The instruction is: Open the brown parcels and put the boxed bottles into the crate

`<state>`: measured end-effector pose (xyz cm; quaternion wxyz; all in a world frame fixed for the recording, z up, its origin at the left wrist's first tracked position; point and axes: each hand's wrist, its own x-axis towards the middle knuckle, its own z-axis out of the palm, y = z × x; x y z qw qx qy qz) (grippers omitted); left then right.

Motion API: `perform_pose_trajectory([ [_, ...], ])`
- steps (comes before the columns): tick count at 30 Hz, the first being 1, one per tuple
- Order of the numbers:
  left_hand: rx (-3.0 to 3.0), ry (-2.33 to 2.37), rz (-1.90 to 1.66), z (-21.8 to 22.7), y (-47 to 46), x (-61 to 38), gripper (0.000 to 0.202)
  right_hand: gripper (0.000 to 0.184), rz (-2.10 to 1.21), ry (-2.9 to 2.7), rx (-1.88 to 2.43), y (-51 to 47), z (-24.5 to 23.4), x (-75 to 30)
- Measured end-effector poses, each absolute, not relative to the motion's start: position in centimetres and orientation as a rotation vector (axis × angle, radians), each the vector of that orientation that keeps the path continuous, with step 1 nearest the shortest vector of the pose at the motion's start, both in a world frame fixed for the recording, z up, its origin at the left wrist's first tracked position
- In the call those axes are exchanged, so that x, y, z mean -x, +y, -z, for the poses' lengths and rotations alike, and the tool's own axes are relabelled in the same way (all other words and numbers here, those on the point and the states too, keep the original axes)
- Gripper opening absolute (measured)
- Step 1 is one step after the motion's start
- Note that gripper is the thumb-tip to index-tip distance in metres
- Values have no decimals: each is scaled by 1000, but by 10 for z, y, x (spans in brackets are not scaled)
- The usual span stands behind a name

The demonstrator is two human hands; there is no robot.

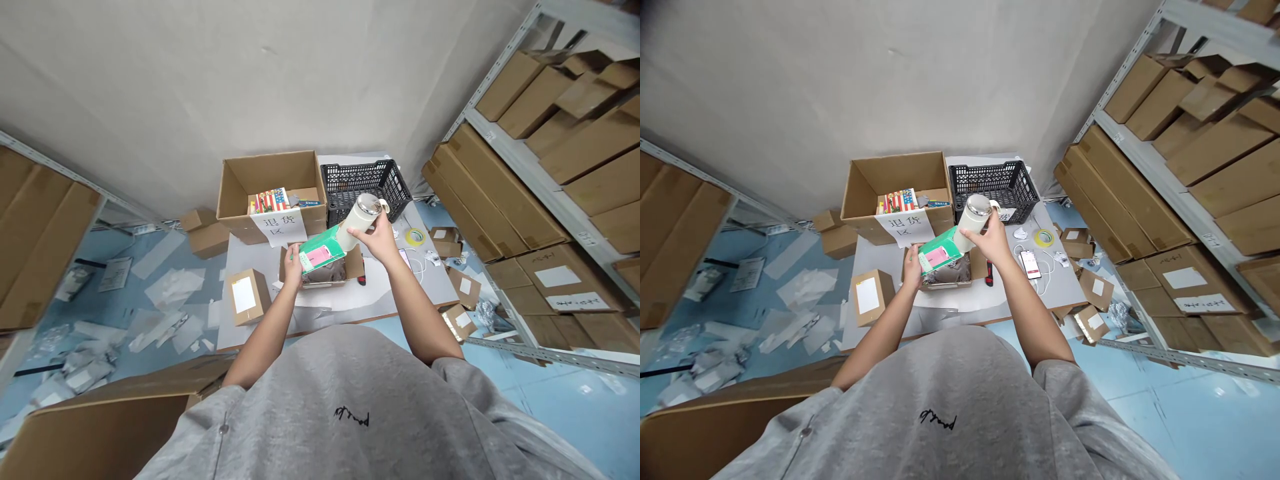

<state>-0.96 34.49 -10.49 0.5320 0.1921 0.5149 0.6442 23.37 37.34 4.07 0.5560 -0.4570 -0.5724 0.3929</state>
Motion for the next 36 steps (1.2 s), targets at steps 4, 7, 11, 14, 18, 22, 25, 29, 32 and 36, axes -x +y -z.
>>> perform_pose_trajectory([
  [4, -515, 1246, -1553, 106, 346, 13, 35, 93, -996, -1284, 1021, 378, -32, -231],
  [7, -478, 1246, -1541, 105, 346, 9, 35, 96, -1068, -1230, 993, 379, -22, -226],
  [11, -442, 1219, -1426, 102, 348, -1, 42, 94, -1173, -1241, 979, 374, -12, -214],
  [14, -381, 1238, -1414, 104, 349, -5, 48, 95, -1176, -1279, 1001, 370, -8, -209],
  [18, -334, 1221, -1364, 107, 350, -5, 52, 83, -1190, -1316, 1033, 371, -9, -217],
  [22, -279, 1176, -1315, 106, 350, -10, 50, 69, -1120, -1340, 1082, 373, -11, -223],
  [25, -239, 1147, -1288, 102, 351, -14, 51, 61, -1027, -1478, 1116, 368, -11, -217],
  [29, -150, 1146, -1253, 100, 354, -16, 51, 53, -941, -1582, 1108, 358, -12, -206],
  [32, -132, 1128, -1258, 102, 354, -17, 46, 50, -983, -1446, 1058, 355, -15, -201],
  [36, -120, 1126, -1267, 105, 353, -18, 41, 50, -1040, -1370, 1075, 356, -16, -199],
])
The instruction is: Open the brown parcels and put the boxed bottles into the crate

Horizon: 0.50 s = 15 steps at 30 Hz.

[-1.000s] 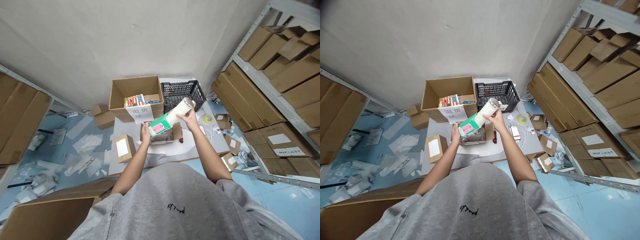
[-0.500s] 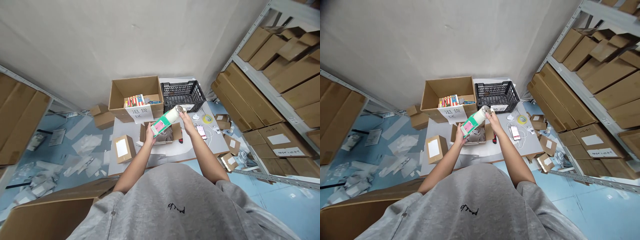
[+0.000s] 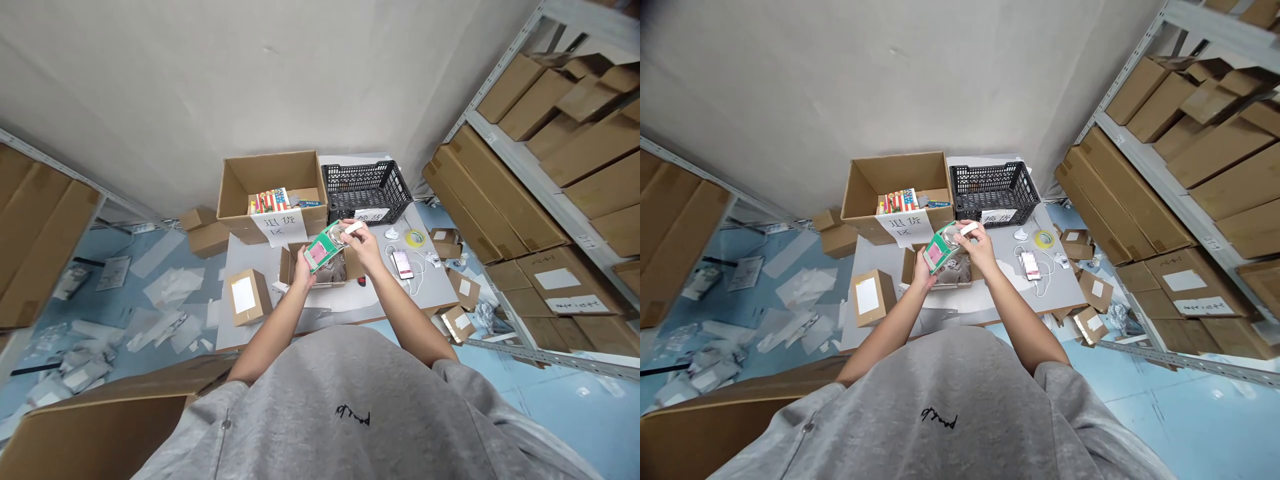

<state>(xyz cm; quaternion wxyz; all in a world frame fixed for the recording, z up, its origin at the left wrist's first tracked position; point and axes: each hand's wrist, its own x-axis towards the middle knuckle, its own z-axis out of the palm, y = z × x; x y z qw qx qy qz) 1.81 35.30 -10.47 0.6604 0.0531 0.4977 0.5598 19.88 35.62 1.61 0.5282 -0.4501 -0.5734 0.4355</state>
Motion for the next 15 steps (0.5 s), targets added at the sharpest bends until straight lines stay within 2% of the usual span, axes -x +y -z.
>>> perform_pose_trajectory([
  [4, -132, 1105, -1260, 105, 352, -17, 40, 50, -1010, -1487, 1135, 355, -20, -202],
  [9, -101, 1084, -1247, 103, 351, -15, 42, 32, -816, -1794, 1155, 353, -37, -211],
  [12, -72, 1071, -1223, 104, 349, -19, 44, 41, -829, -1898, 1100, 357, -46, -215],
  [15, -48, 1037, -1193, 104, 347, -23, 46, 32, -756, -1961, 1120, 362, -50, -217],
])
